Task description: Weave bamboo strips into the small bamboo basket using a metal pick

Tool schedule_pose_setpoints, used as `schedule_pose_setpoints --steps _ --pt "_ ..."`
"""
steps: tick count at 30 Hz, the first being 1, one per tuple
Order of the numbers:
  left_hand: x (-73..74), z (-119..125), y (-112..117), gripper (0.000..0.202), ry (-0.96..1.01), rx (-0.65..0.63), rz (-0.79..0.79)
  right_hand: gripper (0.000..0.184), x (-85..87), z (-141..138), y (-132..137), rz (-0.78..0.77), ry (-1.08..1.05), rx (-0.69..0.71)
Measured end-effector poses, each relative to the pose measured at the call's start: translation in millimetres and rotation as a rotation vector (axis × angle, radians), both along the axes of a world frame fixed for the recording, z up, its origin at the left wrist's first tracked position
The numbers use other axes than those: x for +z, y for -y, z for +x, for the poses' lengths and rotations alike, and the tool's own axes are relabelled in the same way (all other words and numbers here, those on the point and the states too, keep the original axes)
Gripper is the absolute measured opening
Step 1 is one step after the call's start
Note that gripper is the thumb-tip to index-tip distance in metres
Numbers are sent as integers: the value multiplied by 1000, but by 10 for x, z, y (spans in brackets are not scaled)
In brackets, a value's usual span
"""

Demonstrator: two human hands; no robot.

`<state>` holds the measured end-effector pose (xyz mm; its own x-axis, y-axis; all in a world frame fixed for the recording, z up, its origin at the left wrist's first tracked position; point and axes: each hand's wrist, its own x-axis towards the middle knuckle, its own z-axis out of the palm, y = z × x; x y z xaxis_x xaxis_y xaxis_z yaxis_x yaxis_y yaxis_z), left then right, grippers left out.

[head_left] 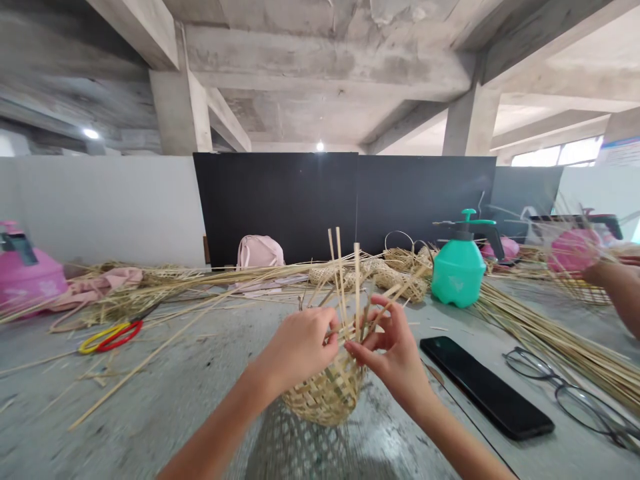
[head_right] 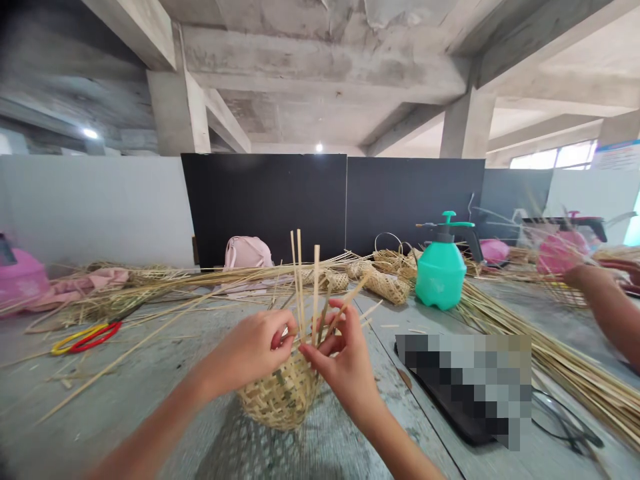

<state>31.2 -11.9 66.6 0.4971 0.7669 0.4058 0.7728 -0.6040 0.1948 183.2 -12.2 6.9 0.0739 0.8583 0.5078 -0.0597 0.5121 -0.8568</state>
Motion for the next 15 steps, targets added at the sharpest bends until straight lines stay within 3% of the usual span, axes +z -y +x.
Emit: schedule_pose_setpoints --steps 8,15 --pt "-59 33 3 5 37 -4 7 75 28 -21 23 -54 -42 -8" --pt "-118 48 -79 7 243 -42 -95 77 89 9 53 -121 -67 21"
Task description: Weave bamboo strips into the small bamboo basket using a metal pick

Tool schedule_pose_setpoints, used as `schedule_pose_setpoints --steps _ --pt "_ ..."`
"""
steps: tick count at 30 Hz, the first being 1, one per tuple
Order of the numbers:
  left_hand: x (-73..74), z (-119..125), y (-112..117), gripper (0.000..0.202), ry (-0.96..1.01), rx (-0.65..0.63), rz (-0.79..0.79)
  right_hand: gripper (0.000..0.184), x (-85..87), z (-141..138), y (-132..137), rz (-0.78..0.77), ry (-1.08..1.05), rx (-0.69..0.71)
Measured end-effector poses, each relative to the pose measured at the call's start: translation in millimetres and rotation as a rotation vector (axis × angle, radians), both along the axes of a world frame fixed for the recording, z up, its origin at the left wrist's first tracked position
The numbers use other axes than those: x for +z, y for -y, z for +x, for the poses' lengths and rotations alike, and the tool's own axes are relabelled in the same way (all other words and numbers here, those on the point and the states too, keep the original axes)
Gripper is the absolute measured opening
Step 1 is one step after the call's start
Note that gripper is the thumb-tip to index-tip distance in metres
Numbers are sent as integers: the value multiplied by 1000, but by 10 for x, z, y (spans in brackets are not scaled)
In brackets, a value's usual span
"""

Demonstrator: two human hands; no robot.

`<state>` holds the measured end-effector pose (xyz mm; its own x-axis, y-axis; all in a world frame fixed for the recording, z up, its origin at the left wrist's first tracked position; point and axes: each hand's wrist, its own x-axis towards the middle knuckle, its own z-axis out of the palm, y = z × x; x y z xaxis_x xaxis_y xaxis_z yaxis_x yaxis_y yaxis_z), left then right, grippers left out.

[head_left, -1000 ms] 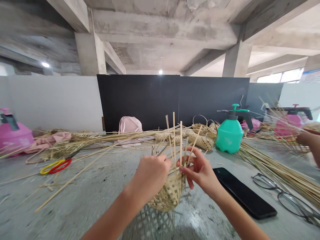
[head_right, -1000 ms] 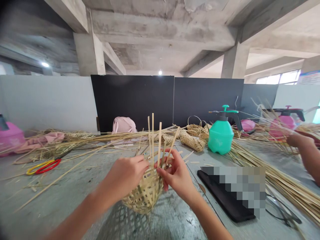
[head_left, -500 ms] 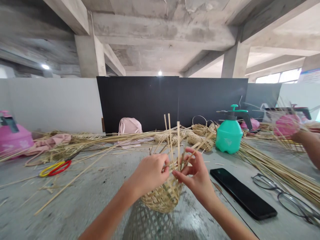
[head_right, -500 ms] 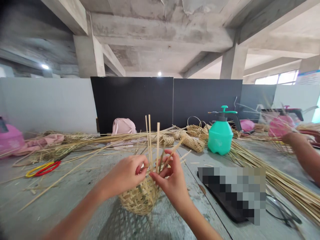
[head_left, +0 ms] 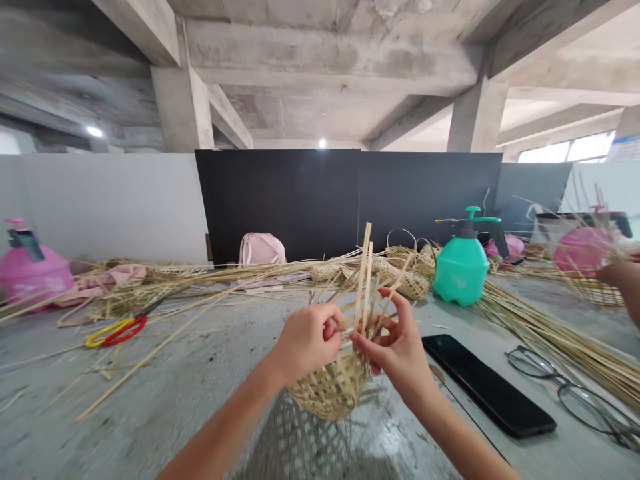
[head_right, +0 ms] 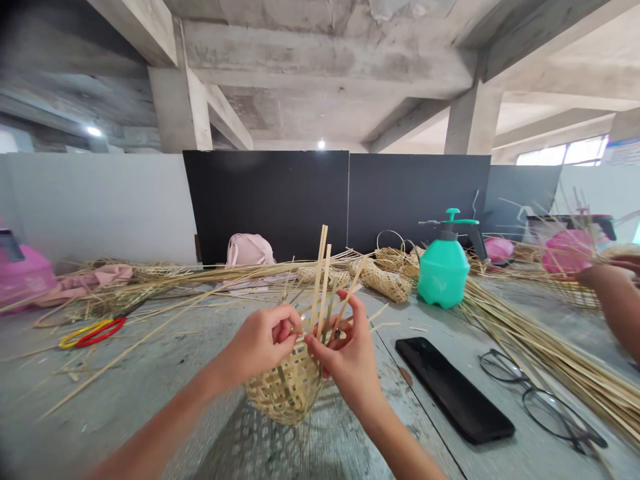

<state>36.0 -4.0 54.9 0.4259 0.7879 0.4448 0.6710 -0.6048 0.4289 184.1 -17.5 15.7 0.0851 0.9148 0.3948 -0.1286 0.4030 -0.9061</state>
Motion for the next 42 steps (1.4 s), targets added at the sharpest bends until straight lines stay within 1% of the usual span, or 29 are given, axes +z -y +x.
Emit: schedule_pose_setpoints --steps 5,7,12,14,16,19,22,24,26,29,30,31,34,36,38,39,41,42 --pt "-10 -22 -92 3 316 -123 -243 82 34 14 12 -11 -16 -15" --pt "-14 -34 -124 5 408 -159 -318 87 51 5 27 1 -25 -20" --pt "-1 -76 -137 10 471 -191 -365 105 100 21 30 8 19 5" --pt "24 -86 -111 9 472 -206 -373 108 99 50 1 -6 34 8" --pt "57 -84 -73 3 410 -222 -344 102 79 82 -39 -19 36 9" --pt "104 -57 -8 16 270 -208 -211 92 31 114 -93 -7 38 35" --pt "132 -23 50 22 225 -99 -75 87 -2 121 -115 29 31 78" --pt "141 -2 82 23 209 -48 -35 82 -8 118 -113 45 18 95" --pt "139 19 104 20 220 -57 -84 80 -5 112 -104 58 9 110" --pt "115 56 108 18 336 -86 -255 79 6 103 -83 72 19 134" --pt "105 68 100 18 384 -71 -277 77 8 100 -73 73 28 133" --pt "95 78 90 19 421 -45 -265 76 9 95 -62 74 39 127" --pt "83 85 59 21 453 15 -153 73 -2 77 -22 81 75 110" --pt "96 71 59 16 421 17 -93 67 -19 64 -1 92 106 114" --pt "124 57 87 11 379 36 -5 56 -35 50 7 113 141 124" --pt "141 54 111 9 356 52 50 47 -40 45 6 120 150 123" --pt "174 63 171 7 309 78 143 31 -37 40 -2 111 139 101" --pt "187 74 203 7 284 93 163 27 -30 41 -7 96 126 88"
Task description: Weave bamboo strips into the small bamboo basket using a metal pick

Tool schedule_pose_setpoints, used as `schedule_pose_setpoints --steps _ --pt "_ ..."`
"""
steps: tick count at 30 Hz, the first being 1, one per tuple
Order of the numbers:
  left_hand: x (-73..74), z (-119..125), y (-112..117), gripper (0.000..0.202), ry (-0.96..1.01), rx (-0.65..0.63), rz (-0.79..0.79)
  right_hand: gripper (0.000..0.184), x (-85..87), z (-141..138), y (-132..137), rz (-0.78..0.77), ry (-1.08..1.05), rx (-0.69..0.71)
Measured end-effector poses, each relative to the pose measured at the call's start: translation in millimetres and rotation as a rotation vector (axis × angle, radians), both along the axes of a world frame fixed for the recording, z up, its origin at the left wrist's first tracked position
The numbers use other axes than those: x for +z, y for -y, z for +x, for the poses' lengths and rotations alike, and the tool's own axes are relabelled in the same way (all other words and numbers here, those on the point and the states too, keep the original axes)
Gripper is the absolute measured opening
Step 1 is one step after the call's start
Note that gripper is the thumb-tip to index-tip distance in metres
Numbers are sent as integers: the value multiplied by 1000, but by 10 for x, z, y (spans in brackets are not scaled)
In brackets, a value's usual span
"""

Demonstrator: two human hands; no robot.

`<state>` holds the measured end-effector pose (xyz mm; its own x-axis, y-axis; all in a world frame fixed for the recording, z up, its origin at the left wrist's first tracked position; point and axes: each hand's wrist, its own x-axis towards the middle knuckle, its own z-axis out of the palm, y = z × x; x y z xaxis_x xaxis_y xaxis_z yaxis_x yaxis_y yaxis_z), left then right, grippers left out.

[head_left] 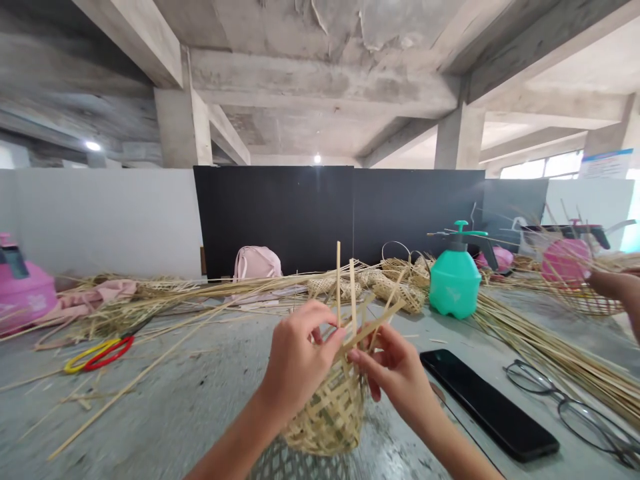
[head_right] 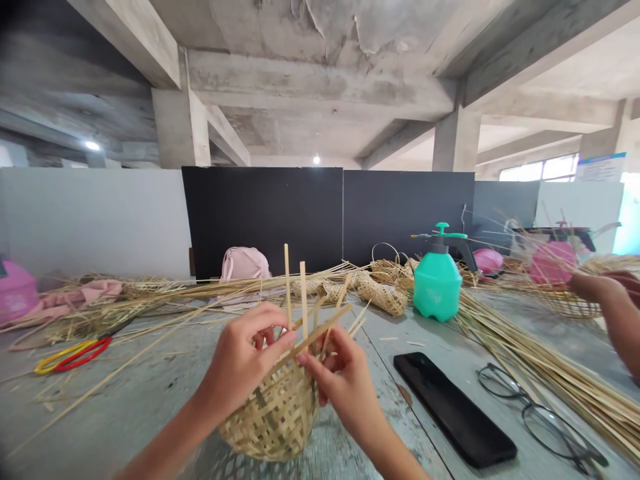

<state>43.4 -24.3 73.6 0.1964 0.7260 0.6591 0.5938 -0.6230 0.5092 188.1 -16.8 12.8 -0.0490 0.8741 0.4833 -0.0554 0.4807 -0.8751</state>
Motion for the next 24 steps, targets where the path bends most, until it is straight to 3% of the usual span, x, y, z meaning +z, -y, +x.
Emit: schedule_pose_setpoints --steps 4,11,21,24 --pt "19 41 85 10 -47 1 -121 28 41 20 -8 -48 -33 4" --pt "11 -60 10 5 23 -311 -369 28 77 27 19 -97 -121 35" --pt "-56 -27 -175 8 227 -309 -418 24 -26 93 -159 77 -75 -71" --pt "-137 26 -207 9 336 -294 -437 39 -68 87 -202 120 -53 -115"
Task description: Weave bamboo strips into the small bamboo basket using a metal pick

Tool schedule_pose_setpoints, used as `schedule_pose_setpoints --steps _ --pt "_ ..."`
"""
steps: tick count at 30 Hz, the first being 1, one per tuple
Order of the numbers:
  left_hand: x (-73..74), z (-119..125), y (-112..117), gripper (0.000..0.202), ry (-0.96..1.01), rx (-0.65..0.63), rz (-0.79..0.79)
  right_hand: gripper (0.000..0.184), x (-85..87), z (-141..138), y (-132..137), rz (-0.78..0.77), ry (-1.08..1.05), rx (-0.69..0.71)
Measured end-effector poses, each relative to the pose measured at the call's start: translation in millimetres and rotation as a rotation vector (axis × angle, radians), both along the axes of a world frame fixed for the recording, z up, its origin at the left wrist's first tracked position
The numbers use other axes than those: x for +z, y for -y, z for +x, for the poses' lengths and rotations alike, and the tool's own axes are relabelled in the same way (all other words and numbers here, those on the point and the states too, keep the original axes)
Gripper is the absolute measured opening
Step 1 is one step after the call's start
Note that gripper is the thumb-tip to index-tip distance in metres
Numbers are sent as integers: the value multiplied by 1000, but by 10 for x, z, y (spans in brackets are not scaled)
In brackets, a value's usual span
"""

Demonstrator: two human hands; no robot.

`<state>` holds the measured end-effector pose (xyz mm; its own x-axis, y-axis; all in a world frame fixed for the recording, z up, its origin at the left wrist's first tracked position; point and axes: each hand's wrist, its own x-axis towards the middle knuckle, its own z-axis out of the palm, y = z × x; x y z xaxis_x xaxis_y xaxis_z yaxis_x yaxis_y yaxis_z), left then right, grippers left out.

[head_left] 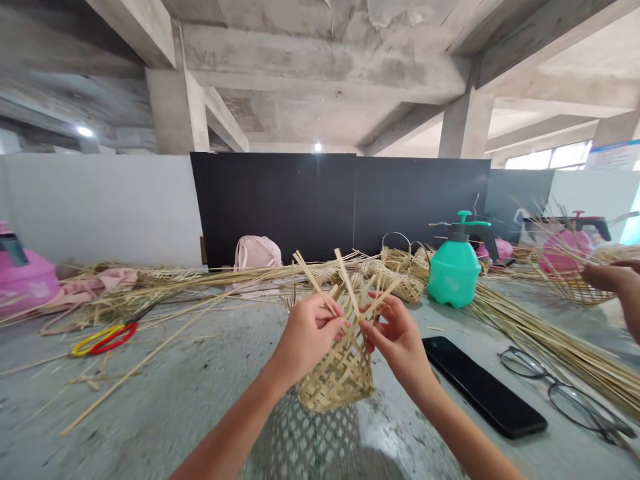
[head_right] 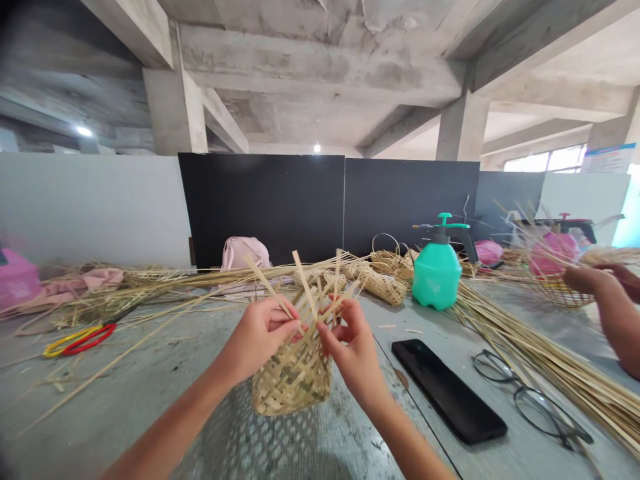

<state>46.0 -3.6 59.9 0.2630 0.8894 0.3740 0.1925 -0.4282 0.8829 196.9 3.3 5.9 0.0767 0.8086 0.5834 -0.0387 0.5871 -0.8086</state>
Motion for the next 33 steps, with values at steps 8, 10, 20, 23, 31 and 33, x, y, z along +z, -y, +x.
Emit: schedule_pose_setpoints --steps 8,10,20,23,31,33 --pt "-114 86 -21 9 85 40 47 37 6 22 99 483 199 -564" --pt "-117 89 -20 10 88 34 68 21 11 11 131 638 425 -527" --pt "-70 53 -45 8 35 27 72 27 -155 -104 137 559 674 -532" --pt "-60 48 -46 8 66 58 65 34 -215 -168 181 475 635 -554" --pt "-72 78 -51 11 181 56 4 51 -256 -299 195 339 587 -425" --pt "-80 84 -61 12 220 55 -7 52 -247 -302 165 312 556 -393"
